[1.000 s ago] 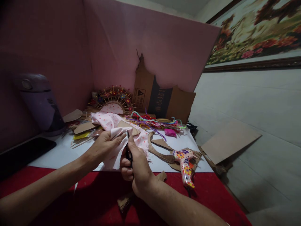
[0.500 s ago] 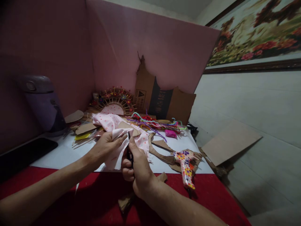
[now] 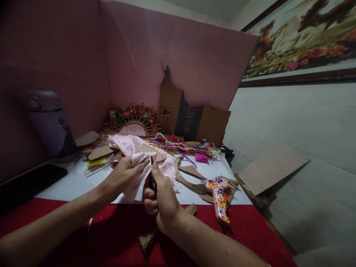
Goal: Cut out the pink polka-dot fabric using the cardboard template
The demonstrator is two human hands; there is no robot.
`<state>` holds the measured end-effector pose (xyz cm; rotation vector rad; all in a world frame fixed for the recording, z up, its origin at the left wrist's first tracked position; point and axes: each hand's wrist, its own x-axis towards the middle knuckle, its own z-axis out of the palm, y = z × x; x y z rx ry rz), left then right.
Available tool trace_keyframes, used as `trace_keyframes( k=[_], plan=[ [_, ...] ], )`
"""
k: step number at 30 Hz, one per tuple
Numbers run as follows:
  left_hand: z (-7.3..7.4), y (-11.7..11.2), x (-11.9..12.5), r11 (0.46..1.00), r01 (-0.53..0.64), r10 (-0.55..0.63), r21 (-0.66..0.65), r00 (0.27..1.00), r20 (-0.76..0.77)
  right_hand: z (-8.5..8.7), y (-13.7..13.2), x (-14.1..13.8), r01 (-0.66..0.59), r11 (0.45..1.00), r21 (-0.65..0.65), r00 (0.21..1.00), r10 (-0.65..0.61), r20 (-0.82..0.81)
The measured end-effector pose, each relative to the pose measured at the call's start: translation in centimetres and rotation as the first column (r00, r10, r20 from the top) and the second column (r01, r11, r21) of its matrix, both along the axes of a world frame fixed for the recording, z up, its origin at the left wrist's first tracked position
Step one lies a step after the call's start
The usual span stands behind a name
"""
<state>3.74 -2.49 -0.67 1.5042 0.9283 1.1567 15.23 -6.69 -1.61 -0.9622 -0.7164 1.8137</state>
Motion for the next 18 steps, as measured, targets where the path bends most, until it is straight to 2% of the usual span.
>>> trace_keyframes(
  k=[18],
  plan=[
    [-0.1,0.0,-0.03,1.0,0.017,-0.017,0.005,1.0,0.023,-0.03,0.01,0.07,-0.006,1.0,-0.01,1.0,0.005,-0.009]
  ],
)
